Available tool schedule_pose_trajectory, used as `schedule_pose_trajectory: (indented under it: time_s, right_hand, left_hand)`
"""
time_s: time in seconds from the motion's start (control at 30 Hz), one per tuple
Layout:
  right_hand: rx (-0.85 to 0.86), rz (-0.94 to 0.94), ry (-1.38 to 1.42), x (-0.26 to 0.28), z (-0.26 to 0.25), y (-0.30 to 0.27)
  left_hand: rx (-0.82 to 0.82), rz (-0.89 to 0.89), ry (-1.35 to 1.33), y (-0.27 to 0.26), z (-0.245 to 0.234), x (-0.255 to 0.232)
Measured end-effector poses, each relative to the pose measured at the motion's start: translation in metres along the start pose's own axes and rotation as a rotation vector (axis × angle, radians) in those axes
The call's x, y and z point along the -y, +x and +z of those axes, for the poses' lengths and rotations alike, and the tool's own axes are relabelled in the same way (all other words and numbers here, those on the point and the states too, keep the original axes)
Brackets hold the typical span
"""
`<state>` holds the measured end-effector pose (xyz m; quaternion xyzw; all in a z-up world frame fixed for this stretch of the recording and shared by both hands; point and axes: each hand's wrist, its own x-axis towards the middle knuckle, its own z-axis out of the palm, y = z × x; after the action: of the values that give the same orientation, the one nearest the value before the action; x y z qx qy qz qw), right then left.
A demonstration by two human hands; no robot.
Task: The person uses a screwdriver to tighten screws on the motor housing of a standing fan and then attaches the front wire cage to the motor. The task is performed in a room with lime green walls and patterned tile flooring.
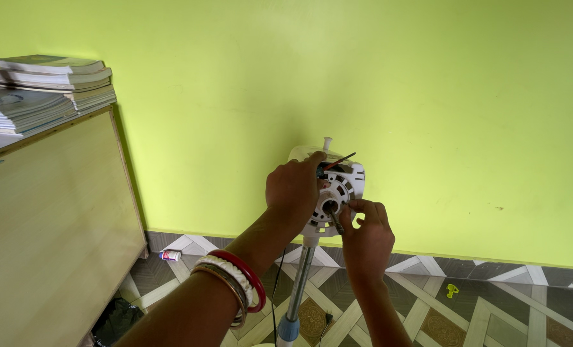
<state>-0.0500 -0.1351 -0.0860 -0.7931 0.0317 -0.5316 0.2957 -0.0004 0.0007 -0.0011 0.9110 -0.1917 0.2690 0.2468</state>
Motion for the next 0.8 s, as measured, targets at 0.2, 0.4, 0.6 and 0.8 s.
schedule_pose_trajectory:
  time_s: [0.2, 0.4, 0.6, 0.8]
  right_hand:
    - [-0.014, -0.047, -0.094, 0.002, 0.002, 0.0]
    - [0.025, -0.122, -0.233, 0.004, -0.002, 0.002]
    - [0.129, -0.181, -0.311, 0.004, -0.01, 0.01]
    - [0.234, -0.255, -0.359, 0.002, -0.013, 0.024]
  left_hand:
    - [-0.004, -0.013, 0.017, 0.002, 0.002, 0.0]
    - [0.018, -0.022, 0.023, 0.002, 0.001, -0.001]
    - [-0.01, 0.001, 0.025, 0.001, 0.002, 0.001]
    - [0.006, -0.019, -0.012, 0.002, 0.002, 0.0]
